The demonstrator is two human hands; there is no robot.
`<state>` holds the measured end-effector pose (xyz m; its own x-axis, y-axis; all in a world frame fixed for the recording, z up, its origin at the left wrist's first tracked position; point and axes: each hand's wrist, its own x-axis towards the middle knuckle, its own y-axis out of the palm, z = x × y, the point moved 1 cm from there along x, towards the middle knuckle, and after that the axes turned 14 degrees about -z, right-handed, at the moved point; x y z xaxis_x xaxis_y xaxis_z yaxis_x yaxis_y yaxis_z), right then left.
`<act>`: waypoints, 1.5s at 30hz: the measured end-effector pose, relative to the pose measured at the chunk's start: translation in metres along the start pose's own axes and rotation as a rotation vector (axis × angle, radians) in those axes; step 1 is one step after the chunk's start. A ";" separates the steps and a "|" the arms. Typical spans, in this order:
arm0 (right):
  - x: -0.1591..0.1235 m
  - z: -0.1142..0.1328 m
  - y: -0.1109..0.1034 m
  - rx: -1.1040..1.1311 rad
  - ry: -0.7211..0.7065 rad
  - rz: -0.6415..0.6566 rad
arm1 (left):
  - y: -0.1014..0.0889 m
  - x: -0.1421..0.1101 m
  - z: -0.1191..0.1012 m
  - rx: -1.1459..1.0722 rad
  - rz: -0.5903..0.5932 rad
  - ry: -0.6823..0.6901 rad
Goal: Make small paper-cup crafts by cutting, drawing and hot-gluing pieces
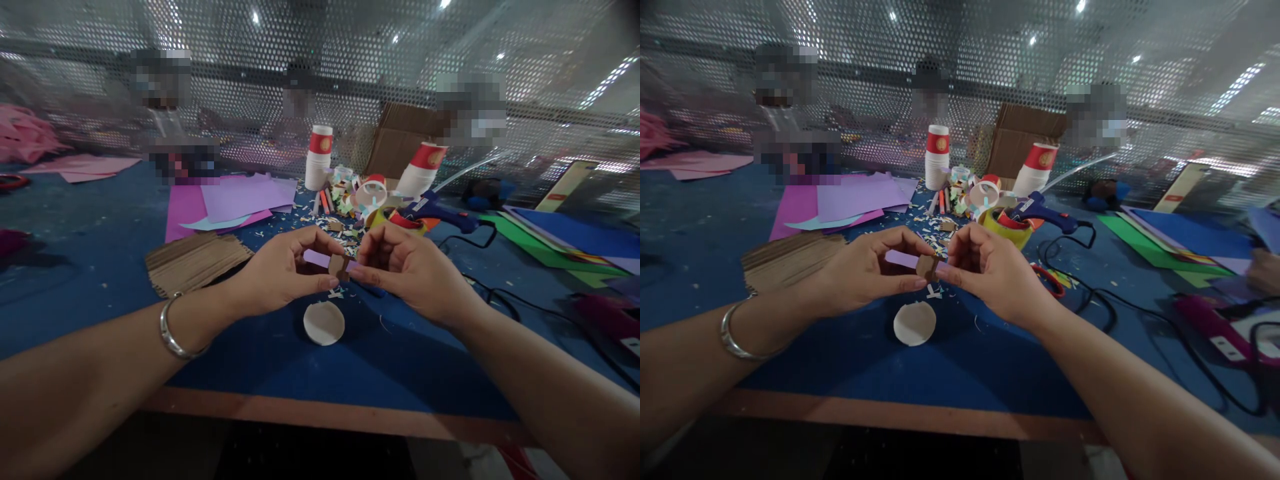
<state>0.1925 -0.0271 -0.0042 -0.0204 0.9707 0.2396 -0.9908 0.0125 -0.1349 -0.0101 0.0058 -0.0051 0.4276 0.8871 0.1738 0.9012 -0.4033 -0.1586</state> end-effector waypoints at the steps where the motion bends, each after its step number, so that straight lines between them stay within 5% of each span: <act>1: 0.000 0.000 0.000 -0.002 0.003 0.004 | 0.000 0.000 0.000 -0.007 0.000 -0.002; 45: -0.004 0.006 -0.003 -0.091 0.046 0.123 | 0.000 -0.004 -0.004 0.119 0.018 0.115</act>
<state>0.1947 -0.0322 0.0012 -0.1324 0.9762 0.1717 -0.9651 -0.0874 -0.2470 -0.0114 0.0010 -0.0019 0.4553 0.8454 0.2793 0.8814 -0.3836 -0.2757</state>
